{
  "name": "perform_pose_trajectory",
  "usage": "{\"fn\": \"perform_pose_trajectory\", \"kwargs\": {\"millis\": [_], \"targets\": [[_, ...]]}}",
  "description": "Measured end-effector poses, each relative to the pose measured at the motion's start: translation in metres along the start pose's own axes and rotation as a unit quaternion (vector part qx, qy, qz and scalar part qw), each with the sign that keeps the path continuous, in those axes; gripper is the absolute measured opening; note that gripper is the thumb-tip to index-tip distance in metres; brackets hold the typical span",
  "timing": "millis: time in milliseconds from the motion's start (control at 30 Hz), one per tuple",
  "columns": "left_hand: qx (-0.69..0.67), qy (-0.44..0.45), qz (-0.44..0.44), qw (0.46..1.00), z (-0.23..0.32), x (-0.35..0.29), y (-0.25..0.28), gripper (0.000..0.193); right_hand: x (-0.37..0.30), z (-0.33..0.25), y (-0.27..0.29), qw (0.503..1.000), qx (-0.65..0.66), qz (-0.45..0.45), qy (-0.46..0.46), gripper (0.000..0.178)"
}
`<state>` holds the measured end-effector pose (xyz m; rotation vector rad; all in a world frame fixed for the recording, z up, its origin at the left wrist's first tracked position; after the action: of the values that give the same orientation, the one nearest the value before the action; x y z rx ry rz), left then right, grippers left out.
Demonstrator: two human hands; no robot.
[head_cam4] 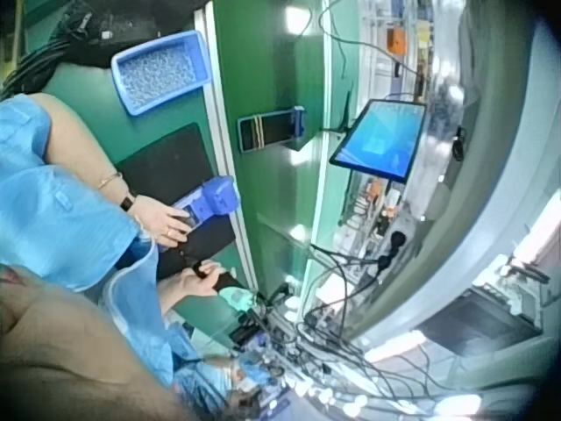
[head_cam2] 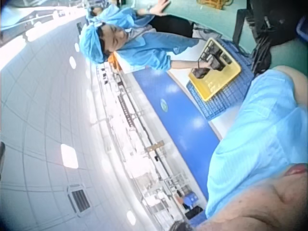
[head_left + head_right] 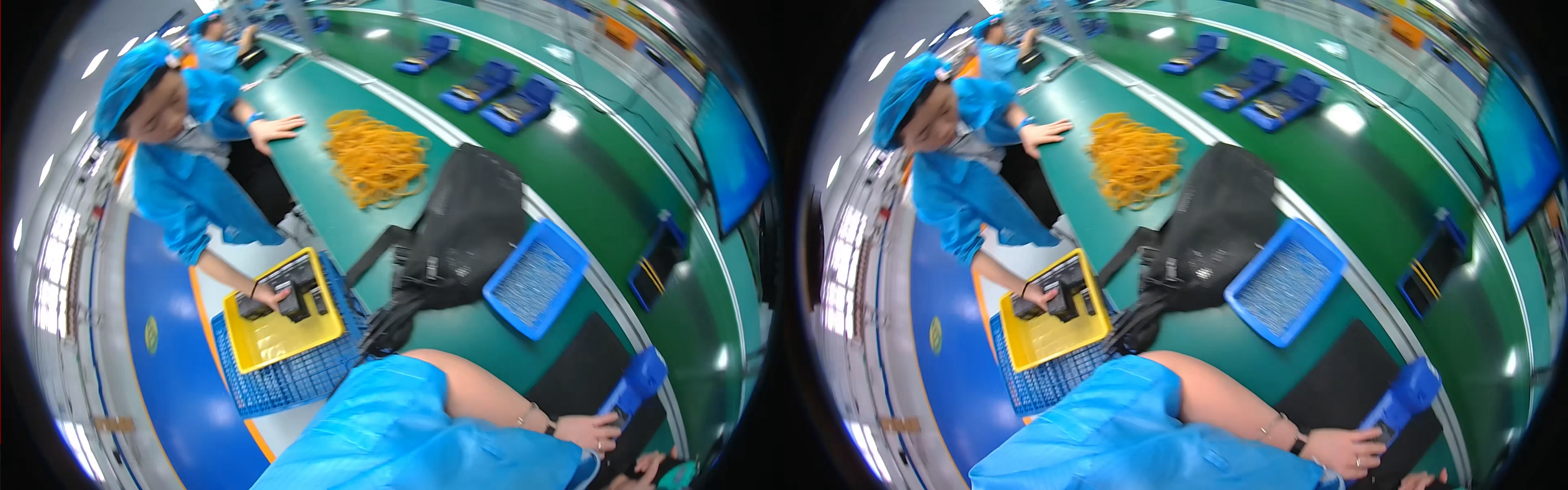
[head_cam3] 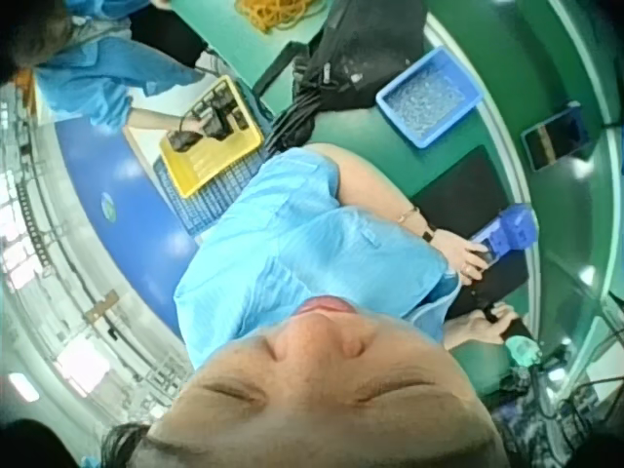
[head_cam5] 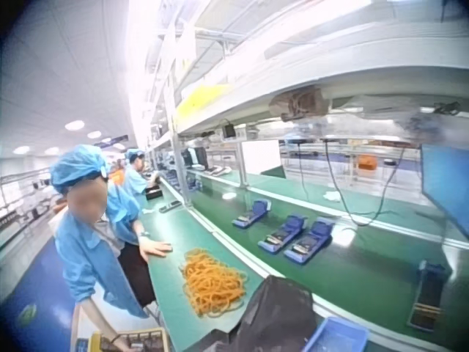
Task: The person assembles electronic devices by installing batteries and plastic components, securing them with screws using an electric screwdriver.
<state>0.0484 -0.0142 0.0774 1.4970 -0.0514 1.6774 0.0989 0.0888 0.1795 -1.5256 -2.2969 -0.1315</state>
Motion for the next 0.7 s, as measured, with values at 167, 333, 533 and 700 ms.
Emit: {"fn": "perform_pose_trajectory", "kwargs": {"millis": [167,333,533,700], "targets": [[-0.058,0.177,-0.294,0.938,-0.015,0.025,0.05,0.073,-0.008,0.015,0.026,1.0,0.011,0.021,-0.014,0.041],[-0.013,0.259,-0.243,0.935,-0.031,0.008,0.062,0.089,-0.001,0.004,0.004,0.993,0.105,-0.052,0.01,0.034],[0.049,0.315,-0.288,0.903,-0.012,0.006,0.043,0.088,0.009,-0.01,0.012,0.978,0.184,-0.095,-0.001,0.036],[0.045,0.332,-0.273,0.902,-0.009,-0.003,0.042,0.084,0.004,-0.004,-0.003,0.978,0.118,-0.171,-0.034,0.037]]}}
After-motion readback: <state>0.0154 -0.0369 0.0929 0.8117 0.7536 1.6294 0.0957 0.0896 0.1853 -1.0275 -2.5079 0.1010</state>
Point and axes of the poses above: each hand's wrist, its own x-axis towards the middle knuckle, its own y-axis out of the back of the hand, z = x × y, the point moved 8 cm from there along x, towards the middle knuckle, and after that the axes turned 2 degrees about -y, right-handed, at the moved point
